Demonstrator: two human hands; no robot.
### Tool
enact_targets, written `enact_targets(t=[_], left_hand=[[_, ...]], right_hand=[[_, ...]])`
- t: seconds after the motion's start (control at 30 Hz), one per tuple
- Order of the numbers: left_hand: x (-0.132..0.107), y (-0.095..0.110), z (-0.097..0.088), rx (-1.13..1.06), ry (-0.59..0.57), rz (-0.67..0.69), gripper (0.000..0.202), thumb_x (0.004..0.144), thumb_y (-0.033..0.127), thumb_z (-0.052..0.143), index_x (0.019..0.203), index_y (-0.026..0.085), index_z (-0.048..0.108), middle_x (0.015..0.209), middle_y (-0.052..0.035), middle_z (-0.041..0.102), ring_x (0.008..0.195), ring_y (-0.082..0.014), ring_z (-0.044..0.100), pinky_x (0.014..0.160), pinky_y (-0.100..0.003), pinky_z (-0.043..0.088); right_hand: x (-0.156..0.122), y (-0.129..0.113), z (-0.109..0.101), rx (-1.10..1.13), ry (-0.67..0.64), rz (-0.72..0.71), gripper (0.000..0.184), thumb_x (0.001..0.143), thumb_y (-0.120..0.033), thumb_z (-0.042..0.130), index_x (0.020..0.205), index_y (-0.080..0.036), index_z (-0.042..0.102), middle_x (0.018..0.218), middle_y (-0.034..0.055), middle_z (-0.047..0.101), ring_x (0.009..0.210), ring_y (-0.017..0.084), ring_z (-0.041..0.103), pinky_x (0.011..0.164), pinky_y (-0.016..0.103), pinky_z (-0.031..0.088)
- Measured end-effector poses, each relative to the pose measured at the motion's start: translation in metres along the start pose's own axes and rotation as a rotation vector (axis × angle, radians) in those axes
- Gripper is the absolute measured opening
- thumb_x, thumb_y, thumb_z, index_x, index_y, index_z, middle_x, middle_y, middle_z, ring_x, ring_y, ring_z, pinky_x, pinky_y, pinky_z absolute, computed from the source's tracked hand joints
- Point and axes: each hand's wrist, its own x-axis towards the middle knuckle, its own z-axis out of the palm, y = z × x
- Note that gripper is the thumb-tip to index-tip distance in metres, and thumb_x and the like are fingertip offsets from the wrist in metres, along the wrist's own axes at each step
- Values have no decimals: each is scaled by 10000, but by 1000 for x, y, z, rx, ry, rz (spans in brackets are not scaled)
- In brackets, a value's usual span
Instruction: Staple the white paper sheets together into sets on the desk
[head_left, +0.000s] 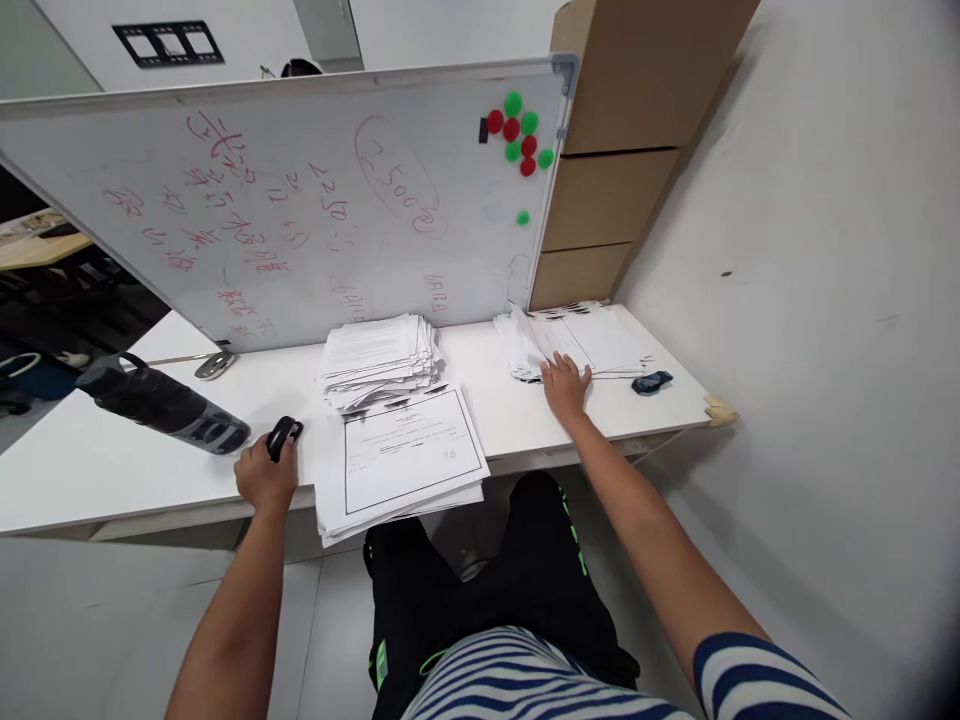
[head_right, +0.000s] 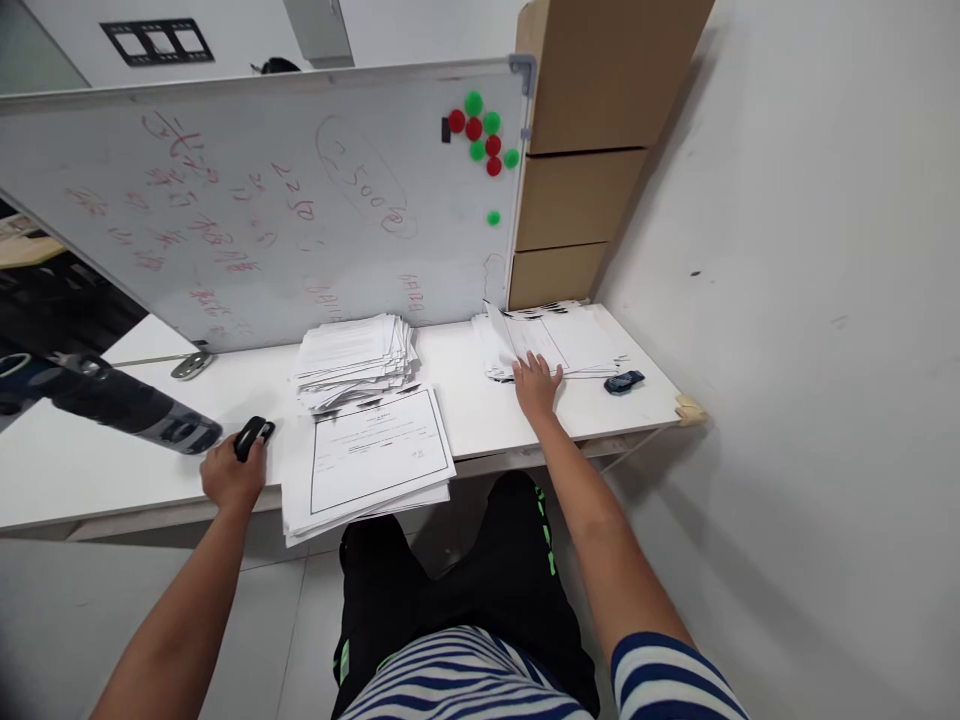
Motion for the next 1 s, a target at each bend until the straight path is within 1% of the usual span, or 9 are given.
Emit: enact_targets(t=[0.1, 0.23, 0.37, 0.47, 0.53, 0.63, 0.77, 0.9, 1.0], left_hand=[[-1, 1, -2, 3, -5, -6, 536, 896, 521, 506, 1263, 152, 633, 1058, -164, 645, 991, -317, 578, 855, -421, 458], [-4, 3, -5, 26, -19, -22, 556, 912, 539, 462, 1290, 159, 610, 1119, -184, 629, 1051, -346, 552, 851, -444, 445], [-7, 12, -15, 63, -27, -49, 543, 921, 488, 462, 1319, 133, 562, 1275, -223, 565, 1235, -400, 454, 976, -560, 367], [-8, 28, -29, 42, 23, 29, 613, 913, 450, 501, 1423, 113, 440, 1491, -255, 384, 1427, -430, 226, 1091, -666, 171], [-9, 48, -42, -70, 25, 141, 715, 883, 464, 562, 1471, 111, 362, 1549, -259, 299, 1467, -424, 144, 1123, -666, 106], [-15, 95, -69, -433, -71, 343, 881, 796, 496, 689, 1497, 117, 312, 1501, -250, 369, 1442, -377, 261, 1168, -572, 179], [-33, 173, -112, -994, -317, 453, 1035, 726, 486, 784, 1555, 299, 192, 1581, -156, 293, 1455, -314, 297, 1138, -500, 328], [-52, 231, -141, -1329, -704, 265, 889, 643, 456, 854, 1420, 269, 467, 1377, -148, 568, 1222, -311, 579, 984, -450, 495], [-67, 255, -146, -1420, -794, 53, 622, 639, 454, 856, 1170, 202, 652, 1156, -125, 701, 1002, -286, 678, 837, -399, 553]], right_hand=[[-11, -9, -15, 89, 68, 14, 500, 1035, -426, 274, 1143, -213, 713, 1461, 98, 548, 1424, 290, 383, 1165, 642, 108], [-28, -28, -50, 377, 75, -37, 567, 1007, -544, 291, 1032, -210, 748, 1437, 104, 572, 1443, 275, 368, 1180, 547, 242], [-42, -48, -100, 715, -47, -3, 562, 940, -648, 424, 1091, -216, 749, 1411, 97, 595, 1415, 268, 419, 1181, 449, 308], [-50, -61, -139, 904, -205, 83, 560, 897, -672, 512, 1187, -241, 720, 1384, 65, 620, 1343, 286, 502, 1139, 441, 373], [-55, -69, -163, 1000, -316, 103, 571, 882, -669, 545, 1237, -249, 699, 1318, 54, 666, 1270, 297, 565, 1085, 429, 432], [-58, -81, -195, 1070, -446, 73, 569, 875, -665, 560, 1236, -249, 703, 1228, 41, 714, 1186, 311, 616, 1034, 426, 470], [-56, -99, -222, 1092, -510, -33, 517, 875, -657, 568, 1154, -259, 746, 1166, 26, 738, 1213, 314, 597, 1059, 428, 449], [-52, -106, -221, 1146, -531, -35, 543, 846, -704, 568, 1064, -251, 774, 1034, 46, 768, 1173, 321, 626, 1020, 443, 478], [-54, -99, -205, 1215, -421, 67, 762, 812, -849, 403, 1109, -240, 751, 1012, 77, 770, 1166, 333, 636, 978, 440, 496]])
